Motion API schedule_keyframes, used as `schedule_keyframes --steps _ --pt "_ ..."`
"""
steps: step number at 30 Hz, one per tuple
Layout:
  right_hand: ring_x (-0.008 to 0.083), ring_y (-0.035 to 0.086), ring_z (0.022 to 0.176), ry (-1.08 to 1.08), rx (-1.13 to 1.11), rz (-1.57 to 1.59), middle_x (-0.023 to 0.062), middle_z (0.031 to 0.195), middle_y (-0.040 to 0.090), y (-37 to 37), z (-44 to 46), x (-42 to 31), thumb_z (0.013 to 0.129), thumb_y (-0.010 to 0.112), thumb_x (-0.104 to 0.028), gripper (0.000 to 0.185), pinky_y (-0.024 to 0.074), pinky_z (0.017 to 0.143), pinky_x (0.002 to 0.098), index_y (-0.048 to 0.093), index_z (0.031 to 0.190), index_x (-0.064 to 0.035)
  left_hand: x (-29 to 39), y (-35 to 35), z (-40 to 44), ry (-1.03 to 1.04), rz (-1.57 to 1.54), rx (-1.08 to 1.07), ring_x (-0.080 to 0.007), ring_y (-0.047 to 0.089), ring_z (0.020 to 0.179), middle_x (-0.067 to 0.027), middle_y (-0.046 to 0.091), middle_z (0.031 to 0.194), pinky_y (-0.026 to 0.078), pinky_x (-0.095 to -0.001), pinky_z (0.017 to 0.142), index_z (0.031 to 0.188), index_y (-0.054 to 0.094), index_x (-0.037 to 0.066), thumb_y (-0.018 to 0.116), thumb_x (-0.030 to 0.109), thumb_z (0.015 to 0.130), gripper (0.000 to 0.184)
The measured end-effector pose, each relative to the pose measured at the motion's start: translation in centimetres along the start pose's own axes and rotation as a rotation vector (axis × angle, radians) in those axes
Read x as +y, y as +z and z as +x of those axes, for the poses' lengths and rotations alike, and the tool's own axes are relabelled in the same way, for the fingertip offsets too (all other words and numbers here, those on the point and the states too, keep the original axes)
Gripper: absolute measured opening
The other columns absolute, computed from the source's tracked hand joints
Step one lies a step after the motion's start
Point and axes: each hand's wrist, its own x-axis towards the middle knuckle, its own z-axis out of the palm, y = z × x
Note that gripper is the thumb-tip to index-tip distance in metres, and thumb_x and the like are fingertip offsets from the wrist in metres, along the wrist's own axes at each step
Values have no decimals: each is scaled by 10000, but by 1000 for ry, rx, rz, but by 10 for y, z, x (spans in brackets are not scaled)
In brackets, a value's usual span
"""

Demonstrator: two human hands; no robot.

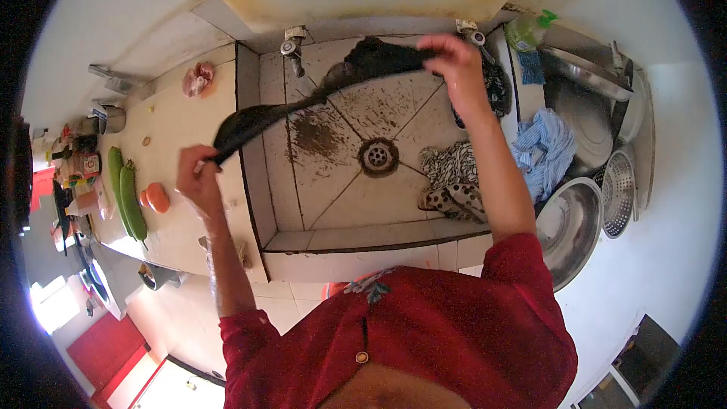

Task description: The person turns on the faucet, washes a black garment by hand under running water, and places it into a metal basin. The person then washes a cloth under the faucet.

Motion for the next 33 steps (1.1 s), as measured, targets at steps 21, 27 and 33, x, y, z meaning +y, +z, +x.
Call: schedule_keyframes --steps 21,27,33 --pt "411 582 1081 154 -493 -828 249 1160 604 199 -93 205 697 773 -318 727 479 901 438 504 1271 38 -149 219 -125 -1402 -959 -123 -213 583 754 -101 548 951 513 -305 608 1206 506 77 634 593 855 637" --pt "387 643 946 236 -180 -225 241 1006 660 182 -50 197 735 669 -184 491 514 797 447 567 1178 2 -139 206 -94 -1257 -444 -155 -289 559 1012 -108 574 1198 503 -509 835 1340 487 132 577 657 851 723" --pt "345 653 763 -349 -711 -554 141 881 681 201 -45 68 782 625 -183 289 523 702 416 607 1024 -25 -123 212 -16 -1354 -1346 -437 -220 629 963 -66 660 988 521 -380 855 1112 632 71 582 598 860 586"
